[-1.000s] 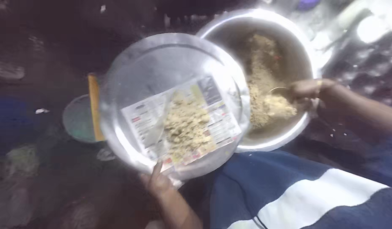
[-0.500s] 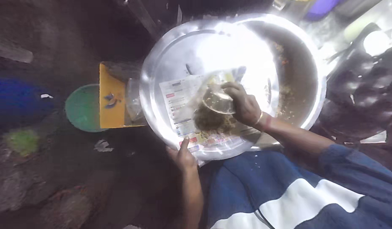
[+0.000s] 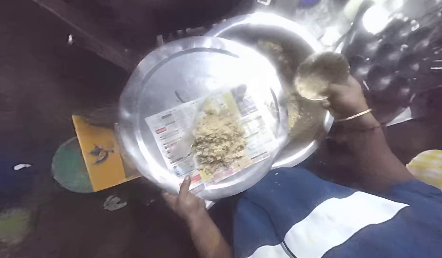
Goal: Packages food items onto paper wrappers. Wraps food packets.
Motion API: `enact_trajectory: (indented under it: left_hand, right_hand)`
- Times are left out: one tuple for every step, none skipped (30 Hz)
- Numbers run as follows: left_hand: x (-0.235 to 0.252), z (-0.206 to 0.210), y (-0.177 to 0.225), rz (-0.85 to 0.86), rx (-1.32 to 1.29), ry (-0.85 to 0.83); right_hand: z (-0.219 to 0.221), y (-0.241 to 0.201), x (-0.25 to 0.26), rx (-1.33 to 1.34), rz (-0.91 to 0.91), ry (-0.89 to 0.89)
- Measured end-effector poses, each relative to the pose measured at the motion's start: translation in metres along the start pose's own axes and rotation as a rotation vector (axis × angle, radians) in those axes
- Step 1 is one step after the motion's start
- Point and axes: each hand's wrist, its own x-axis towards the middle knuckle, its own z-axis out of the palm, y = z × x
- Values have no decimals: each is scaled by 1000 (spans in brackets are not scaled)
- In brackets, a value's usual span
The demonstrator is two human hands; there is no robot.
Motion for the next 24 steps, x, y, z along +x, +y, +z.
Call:
enact_trajectory:
  left_hand:
    - [4, 0, 4, 18, 28, -1]
    - [7, -2, 7, 36, 44, -10]
    - [12, -4, 10, 56, 56, -24]
    - [16, -6, 14, 74, 65, -37]
    - [23, -8, 16, 96, 70, -53]
    - [29, -10, 17, 113, 97, -70]
    - [35, -12, 19, 127, 135, -88]
    - [40, -13, 21, 140, 179, -113]
    - [45, -12, 23, 149, 219, -143]
    - [48, -9, 24, 159, 254, -179]
    - [47, -4, 25, 163, 267, -216]
    - [47, 3, 25, 168, 266, -258]
    - [44, 13, 25, 173, 271, -289]
    - [39, 25, 26, 189, 301, -308]
    - [34, 38, 28, 232, 382, -319]
    - [26, 52, 30, 314, 518, -316]
    - [18, 64, 31, 418, 688, -285]
    - [9, 76, 29, 523, 846, -242]
    - [2, 87, 27, 613, 962, -222]
    - [-4, 96, 27, 680, 1062, -227]
    - [-10, 103, 27, 734, 1121, -248]
    - [-14, 110, 28, 772, 1144, -276]
    - [-17, 116, 30, 779, 1153, -299]
    - [-19, 120, 34, 773, 1141, -319]
  right_hand:
    - [-22, 10, 13, -199, -11, 26]
    - [-39, 18, 23, -393, -3, 31]
    - [-46, 21, 28, -594, 18, 0]
    - [-46, 22, 30, -788, 34, -66]
    - [-43, 23, 37, -984, 29, -172]
    - [-35, 23, 42, -1154, 8, -286]
    - [-28, 25, 46, -1258, -22, -391]
    - [-25, 27, 49, -1291, -62, -464]
    - [-23, 24, 48, -1256, -123, -475]
    - [-22, 19, 44, -1163, -190, -444]
    - [-21, 16, 40, -1033, -264, -395]
    - [-18, 18, 36, -880, -312, -355]
    - [-11, 22, 32, -753, -335, -335]
    - [-4, 29, 31, -701, -347, -323]
    - [5, 34, 32, -726, -355, -310]
    - [14, 38, 31, -794, -334, -286]
    - [23, 41, 29, -876, -298, -245]
    - [31, 43, 27, -943, -253, -202]
    - [38, 42, 28, -993, -199, -178]
    - [43, 39, 29, -1032, -148, -176]
    - [45, 35, 28, -1064, -98, -194]
    - [44, 29, 29, -1090, -66, -221]
    - [41, 25, 30, -1098, -67, -247]
    - [38, 21, 30, -1087, -86, -265]
